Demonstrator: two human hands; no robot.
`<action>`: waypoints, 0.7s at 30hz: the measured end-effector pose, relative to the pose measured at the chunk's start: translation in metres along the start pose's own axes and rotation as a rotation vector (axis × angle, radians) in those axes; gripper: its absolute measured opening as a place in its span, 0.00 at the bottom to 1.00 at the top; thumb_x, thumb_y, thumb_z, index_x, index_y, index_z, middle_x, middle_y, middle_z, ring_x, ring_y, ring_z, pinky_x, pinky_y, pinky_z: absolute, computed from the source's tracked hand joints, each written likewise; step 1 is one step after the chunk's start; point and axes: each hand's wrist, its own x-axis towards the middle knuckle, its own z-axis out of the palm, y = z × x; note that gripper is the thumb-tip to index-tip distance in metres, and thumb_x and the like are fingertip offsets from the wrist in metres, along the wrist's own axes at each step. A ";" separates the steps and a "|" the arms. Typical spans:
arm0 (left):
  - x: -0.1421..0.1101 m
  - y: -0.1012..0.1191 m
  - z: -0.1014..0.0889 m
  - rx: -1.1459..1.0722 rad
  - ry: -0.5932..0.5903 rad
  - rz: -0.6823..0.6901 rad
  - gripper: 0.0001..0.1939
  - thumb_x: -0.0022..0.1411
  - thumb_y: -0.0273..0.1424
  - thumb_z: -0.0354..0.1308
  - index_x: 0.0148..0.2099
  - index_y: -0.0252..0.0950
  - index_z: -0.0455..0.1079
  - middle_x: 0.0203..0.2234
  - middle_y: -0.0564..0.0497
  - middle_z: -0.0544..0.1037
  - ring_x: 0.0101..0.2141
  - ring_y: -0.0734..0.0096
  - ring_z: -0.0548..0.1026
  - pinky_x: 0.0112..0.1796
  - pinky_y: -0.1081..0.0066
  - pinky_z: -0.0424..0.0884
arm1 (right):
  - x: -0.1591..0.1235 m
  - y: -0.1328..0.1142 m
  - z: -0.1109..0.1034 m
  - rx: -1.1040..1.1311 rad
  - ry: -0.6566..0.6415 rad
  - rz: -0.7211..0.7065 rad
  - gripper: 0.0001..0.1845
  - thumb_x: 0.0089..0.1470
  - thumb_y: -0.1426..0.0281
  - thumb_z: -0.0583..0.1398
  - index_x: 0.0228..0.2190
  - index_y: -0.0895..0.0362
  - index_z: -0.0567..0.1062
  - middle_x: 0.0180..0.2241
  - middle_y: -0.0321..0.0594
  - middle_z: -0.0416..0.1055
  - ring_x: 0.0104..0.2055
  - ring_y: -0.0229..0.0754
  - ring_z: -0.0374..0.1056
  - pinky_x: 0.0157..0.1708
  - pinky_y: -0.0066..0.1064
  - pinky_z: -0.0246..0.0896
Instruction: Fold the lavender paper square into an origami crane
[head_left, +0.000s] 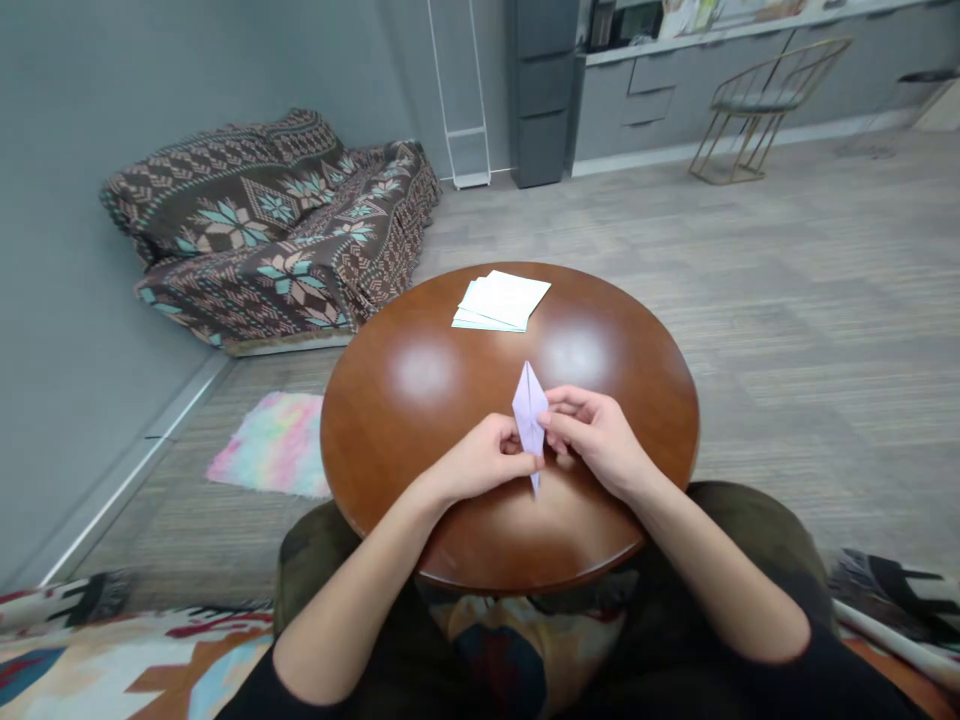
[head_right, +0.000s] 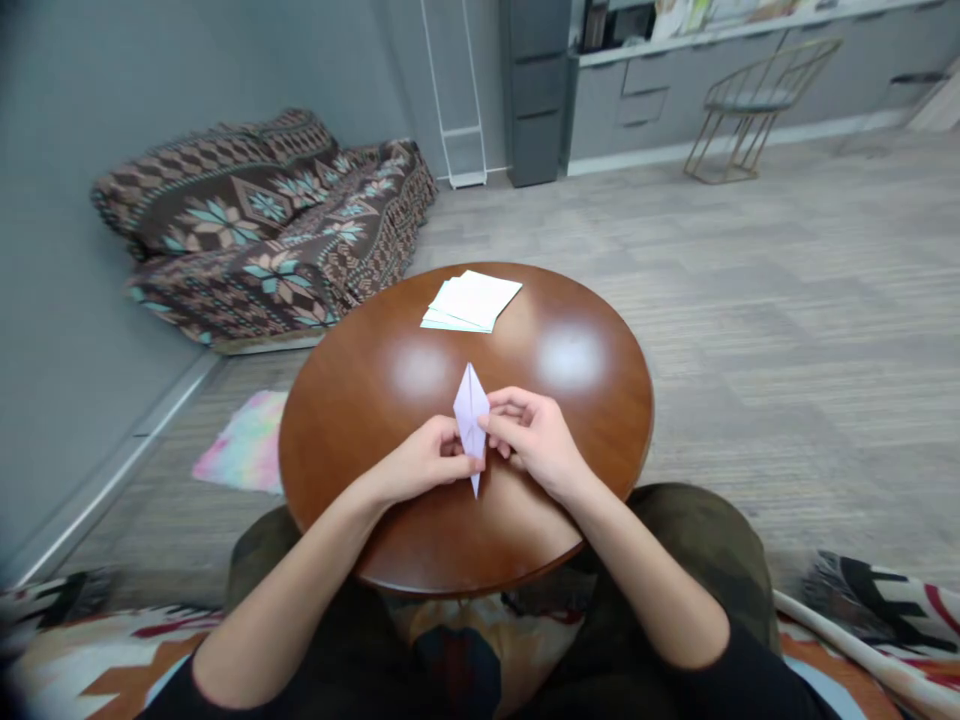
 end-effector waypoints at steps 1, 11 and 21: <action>0.001 0.000 0.000 0.018 0.011 0.024 0.09 0.58 0.31 0.65 0.40 0.31 0.77 0.29 0.52 0.77 0.25 0.77 0.70 0.27 0.78 0.64 | 0.000 0.000 0.000 0.000 0.018 -0.010 0.17 0.44 0.64 0.74 0.33 0.59 0.77 0.19 0.31 0.71 0.18 0.31 0.60 0.18 0.24 0.54; 0.006 -0.009 0.001 -0.076 0.315 0.021 0.20 0.61 0.45 0.66 0.38 0.31 0.73 0.28 0.46 0.81 0.28 0.67 0.80 0.31 0.70 0.77 | -0.004 0.000 -0.003 -0.314 0.017 -0.111 0.13 0.56 0.61 0.67 0.29 0.58 0.75 0.25 0.38 0.77 0.24 0.38 0.72 0.25 0.29 0.67; 0.000 0.000 -0.003 -0.049 0.179 -0.083 0.18 0.60 0.41 0.66 0.30 0.33 0.67 0.21 0.50 0.78 0.21 0.73 0.76 0.26 0.74 0.74 | 0.002 -0.009 -0.026 -0.443 0.058 -0.235 0.10 0.63 0.63 0.60 0.36 0.57 0.76 0.33 0.41 0.78 0.34 0.42 0.75 0.36 0.33 0.71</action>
